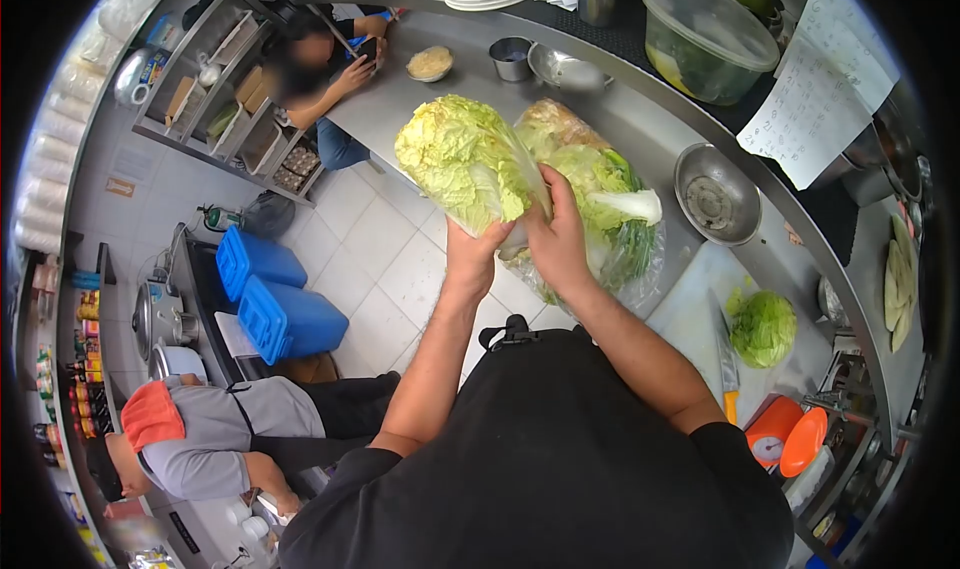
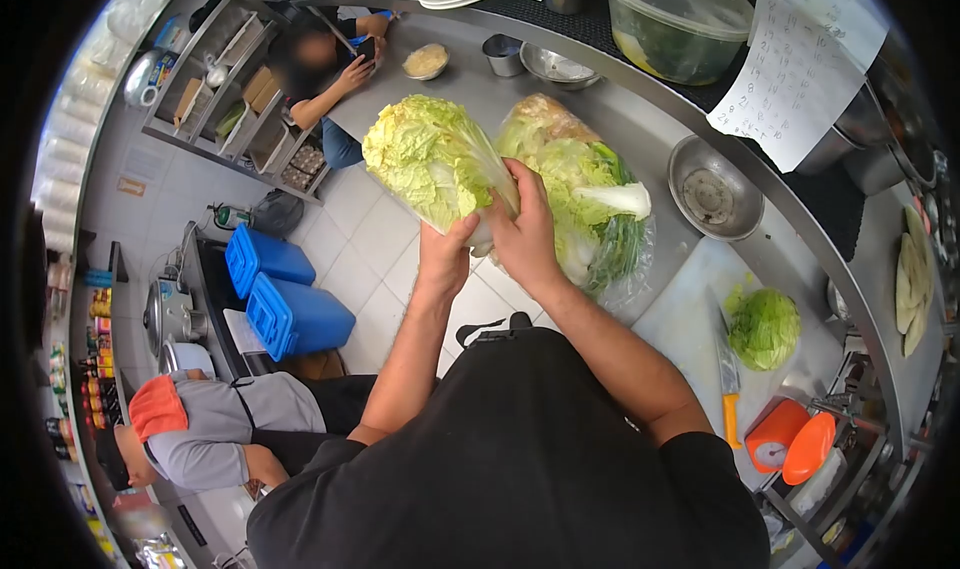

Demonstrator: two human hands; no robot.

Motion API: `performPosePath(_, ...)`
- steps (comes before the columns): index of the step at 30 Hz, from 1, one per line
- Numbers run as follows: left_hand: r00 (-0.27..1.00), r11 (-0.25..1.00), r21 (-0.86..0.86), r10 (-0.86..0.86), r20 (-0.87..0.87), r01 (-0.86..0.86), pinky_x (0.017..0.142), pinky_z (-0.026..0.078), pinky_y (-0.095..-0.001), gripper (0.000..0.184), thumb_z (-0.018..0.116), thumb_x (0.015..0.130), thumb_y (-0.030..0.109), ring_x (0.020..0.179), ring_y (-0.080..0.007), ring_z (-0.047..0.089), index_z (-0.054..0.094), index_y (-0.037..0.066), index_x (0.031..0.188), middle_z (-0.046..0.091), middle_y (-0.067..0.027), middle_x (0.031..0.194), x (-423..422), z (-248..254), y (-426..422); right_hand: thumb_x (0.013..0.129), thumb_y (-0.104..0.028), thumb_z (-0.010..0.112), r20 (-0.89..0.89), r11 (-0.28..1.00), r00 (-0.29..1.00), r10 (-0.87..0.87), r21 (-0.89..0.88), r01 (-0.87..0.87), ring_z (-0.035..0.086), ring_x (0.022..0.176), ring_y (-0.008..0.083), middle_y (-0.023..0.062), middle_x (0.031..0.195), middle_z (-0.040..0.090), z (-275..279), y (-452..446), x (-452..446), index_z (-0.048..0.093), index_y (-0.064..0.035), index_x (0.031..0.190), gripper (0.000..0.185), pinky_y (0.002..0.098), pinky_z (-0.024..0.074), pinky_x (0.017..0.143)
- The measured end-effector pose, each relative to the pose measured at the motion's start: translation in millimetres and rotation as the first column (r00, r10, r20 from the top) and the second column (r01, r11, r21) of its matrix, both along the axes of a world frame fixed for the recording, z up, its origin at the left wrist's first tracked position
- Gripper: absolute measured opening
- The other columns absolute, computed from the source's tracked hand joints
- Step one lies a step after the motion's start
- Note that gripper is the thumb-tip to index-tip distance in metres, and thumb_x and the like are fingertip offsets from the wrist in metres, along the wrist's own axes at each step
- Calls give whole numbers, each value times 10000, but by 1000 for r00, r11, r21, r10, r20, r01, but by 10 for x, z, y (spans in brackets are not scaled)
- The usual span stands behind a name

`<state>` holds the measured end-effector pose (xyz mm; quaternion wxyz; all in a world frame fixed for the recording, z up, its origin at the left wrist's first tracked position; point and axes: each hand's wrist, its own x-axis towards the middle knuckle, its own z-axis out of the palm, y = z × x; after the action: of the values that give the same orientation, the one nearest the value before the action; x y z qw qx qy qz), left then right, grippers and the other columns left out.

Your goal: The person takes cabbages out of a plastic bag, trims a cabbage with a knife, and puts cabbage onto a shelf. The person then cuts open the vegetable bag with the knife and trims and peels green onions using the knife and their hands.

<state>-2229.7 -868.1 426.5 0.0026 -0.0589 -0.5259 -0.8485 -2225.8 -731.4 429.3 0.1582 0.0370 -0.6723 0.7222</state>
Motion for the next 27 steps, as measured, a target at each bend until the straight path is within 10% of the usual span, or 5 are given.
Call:
performPosePath(11, 999, 999, 31, 37, -5, -36, 1138, 444, -427, 884, 891, 826, 221, 1333, -260, 544, 371, 23, 1512, 546, -125, 1426, 17, -113, 12, 1097, -198, 523, 37, 986, 999, -20, -167, 25, 623, 1127, 185, 105, 1275, 647, -41, 61, -14, 536, 9, 1382, 352, 324, 491, 974)
performPosePath(14, 999, 995, 96, 16, 38, -19, 1151, 438, -441, 906, 881, 838, 290, 1355, -278, 531, 359, 19, 1527, 535, -140, 1443, 20, -169, -3, 1096, -263, 542, 287, 713, 958, -2, -672, 203, 639, 1013, 172, 90, 1179, 668, -66, 36, -83, 567, 0, 1318, 345, 336, 514, 892)
performPosePath(21, 980, 965, 260, -80, 180, 31, 1188, 418, -494, 973, 824, 844, 489, 1403, -303, 506, 348, 41, 1565, 505, -131, 1517, 109, -362, -107, 1094, -250, 531, 373, 286, 901, 222, -908, 305, 531, 753, 184, 51, 852, 572, -113, 114, -139, 522, -81, 1104, 170, 340, 445, 703)
performPosePath(27, 972, 882, 461, -184, 142, 100, 1190, 432, -536, 1038, 841, 782, 560, 1403, -309, 520, 368, 97, 1581, 518, -121, 1533, 135, -353, -326, 1083, -234, 530, 298, 310, 898, 323, -930, 197, 427, 686, 164, 28, 776, 464, -441, 379, -155, 537, -59, 1106, 177, 330, 381, 651)
